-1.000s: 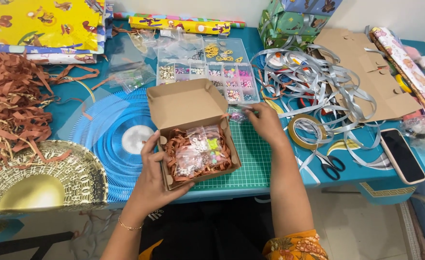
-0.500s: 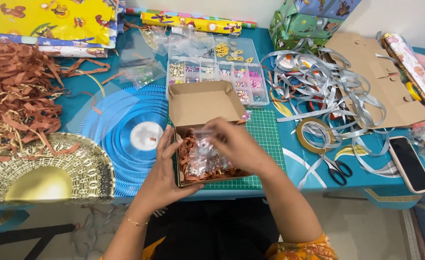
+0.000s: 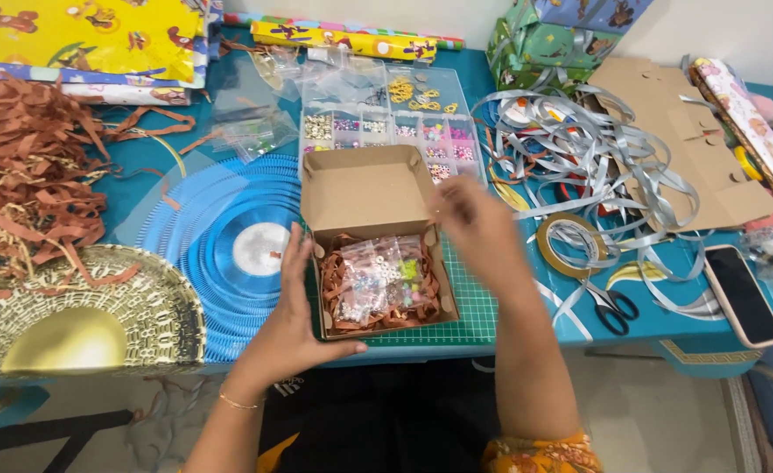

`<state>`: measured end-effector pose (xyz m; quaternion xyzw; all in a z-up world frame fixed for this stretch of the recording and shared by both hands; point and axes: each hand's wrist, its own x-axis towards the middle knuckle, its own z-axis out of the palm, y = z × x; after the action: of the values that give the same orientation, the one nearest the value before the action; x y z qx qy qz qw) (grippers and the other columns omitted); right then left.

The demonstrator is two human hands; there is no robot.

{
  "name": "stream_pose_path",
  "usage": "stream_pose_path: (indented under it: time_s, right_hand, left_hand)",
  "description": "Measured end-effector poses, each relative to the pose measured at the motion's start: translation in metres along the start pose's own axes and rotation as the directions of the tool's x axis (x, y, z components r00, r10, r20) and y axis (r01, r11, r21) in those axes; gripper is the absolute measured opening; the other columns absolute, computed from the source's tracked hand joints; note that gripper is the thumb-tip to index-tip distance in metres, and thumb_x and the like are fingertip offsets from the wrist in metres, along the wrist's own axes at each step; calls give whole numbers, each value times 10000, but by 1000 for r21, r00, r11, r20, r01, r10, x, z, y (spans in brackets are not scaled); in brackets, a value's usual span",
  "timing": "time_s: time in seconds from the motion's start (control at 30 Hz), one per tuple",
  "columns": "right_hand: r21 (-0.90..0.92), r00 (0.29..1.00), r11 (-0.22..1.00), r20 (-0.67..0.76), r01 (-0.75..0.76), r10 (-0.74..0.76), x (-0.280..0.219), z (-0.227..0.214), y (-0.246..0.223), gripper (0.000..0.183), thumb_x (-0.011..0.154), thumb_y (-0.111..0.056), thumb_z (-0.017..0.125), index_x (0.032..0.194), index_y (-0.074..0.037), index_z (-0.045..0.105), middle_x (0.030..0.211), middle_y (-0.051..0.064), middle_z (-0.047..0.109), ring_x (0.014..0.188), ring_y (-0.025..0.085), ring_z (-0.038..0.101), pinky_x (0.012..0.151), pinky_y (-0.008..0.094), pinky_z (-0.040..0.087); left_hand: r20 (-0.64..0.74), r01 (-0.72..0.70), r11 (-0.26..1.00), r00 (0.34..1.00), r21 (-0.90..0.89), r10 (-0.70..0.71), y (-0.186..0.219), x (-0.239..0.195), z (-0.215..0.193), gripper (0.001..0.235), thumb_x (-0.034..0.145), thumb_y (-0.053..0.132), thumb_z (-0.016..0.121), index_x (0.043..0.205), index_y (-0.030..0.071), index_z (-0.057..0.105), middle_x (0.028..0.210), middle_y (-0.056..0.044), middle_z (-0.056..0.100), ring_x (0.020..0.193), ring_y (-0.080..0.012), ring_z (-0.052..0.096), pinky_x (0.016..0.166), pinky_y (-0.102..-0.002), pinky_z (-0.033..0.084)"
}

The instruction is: The person assembles a small cardboard box, fills it with shredded paper, places several small plastic bags of beads inside, closes the box, and wraps it in yellow patterned paper using tape.

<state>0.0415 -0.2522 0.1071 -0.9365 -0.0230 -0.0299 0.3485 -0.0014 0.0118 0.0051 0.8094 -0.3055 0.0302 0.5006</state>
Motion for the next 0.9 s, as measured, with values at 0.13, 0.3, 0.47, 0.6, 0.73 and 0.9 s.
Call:
stream_pose_path:
  time_s: [0.13, 0.3, 0.47, 0.6, 0.73, 0.9]
  right_hand:
    - [-71, 962, 986, -243, -149, 128, 41, -14, 83, 256, 1075, -280, 521, 1128, -88, 682, 939, 92, 755, 806, 271, 700, 670, 428, 486]
    - [-311, 967, 917, -18, -248, 255, 63, 21, 106, 408, 986, -472, 632, 1201, -133, 700, 1083, 74, 758, 989, 289, 696, 716, 470, 515]
    - [-400, 991, 908, -4, -128, 137, 63, 31, 124, 425, 948, -455, 697, 1262, -170, 670, 1225, 97, 624, 1088, 339, 622, 742, 516, 529]
    - [-394, 959, 885, 27, -249, 281, 46, 5, 101, 300, 906, -363, 755, 1061, -114, 689, 1075, 115, 659, 1017, 327, 660, 798, 484, 506]
    - [-284, 975, 937, 31, -204, 222, 47, 3, 107, 452, 861, -245, 763, 1257, -41, 688, 1136, 190, 669, 1157, 415, 660, 944, 535, 534]
    - [-163, 987, 978, 79, -128, 142, 57, 15, 150, 246, 855, -178, 753, 1038, -19, 710, 902, 177, 714, 929, 414, 702, 799, 511, 525]
  left_hand:
    - [139, 248, 962, 963, -110, -232, 12, 6, -6, 1506, 665, 424, 909, 1534, 227, -304, 1668, -69, -351, 1590, -304, -159, 1250, -519, 103]
    - [156, 301, 949, 946, -93, -285, 8, 7, -4, 1517, 664, 417, 914, 1530, 224, -317, 1690, -97, -293, 1589, -298, -128, 1249, -485, 87]
    - [160, 300, 950, 945, -83, -284, 9, 6, -4, 1503, 670, 417, 911, 1536, 238, -305, 1701, -103, -259, 1593, -309, -91, 1245, -494, 119]
    - [143, 335, 940, 935, -61, -324, 21, 12, -6, 1570, 617, 354, 971, 1554, 190, -278, 1685, -193, -163, 1545, -429, -19, 1191, -596, 211]
    - [145, 416, 908, 903, -54, -405, 33, 18, -9, 1628, 565, 258, 1023, 1574, 133, -248, 1674, -288, -75, 1505, -542, 39, 1157, -693, 290]
    - [143, 417, 908, 902, -47, -407, 34, 19, -9, 1629, 563, 256, 1023, 1575, 130, -247, 1673, -291, -67, 1506, -544, 32, 1159, -698, 274]
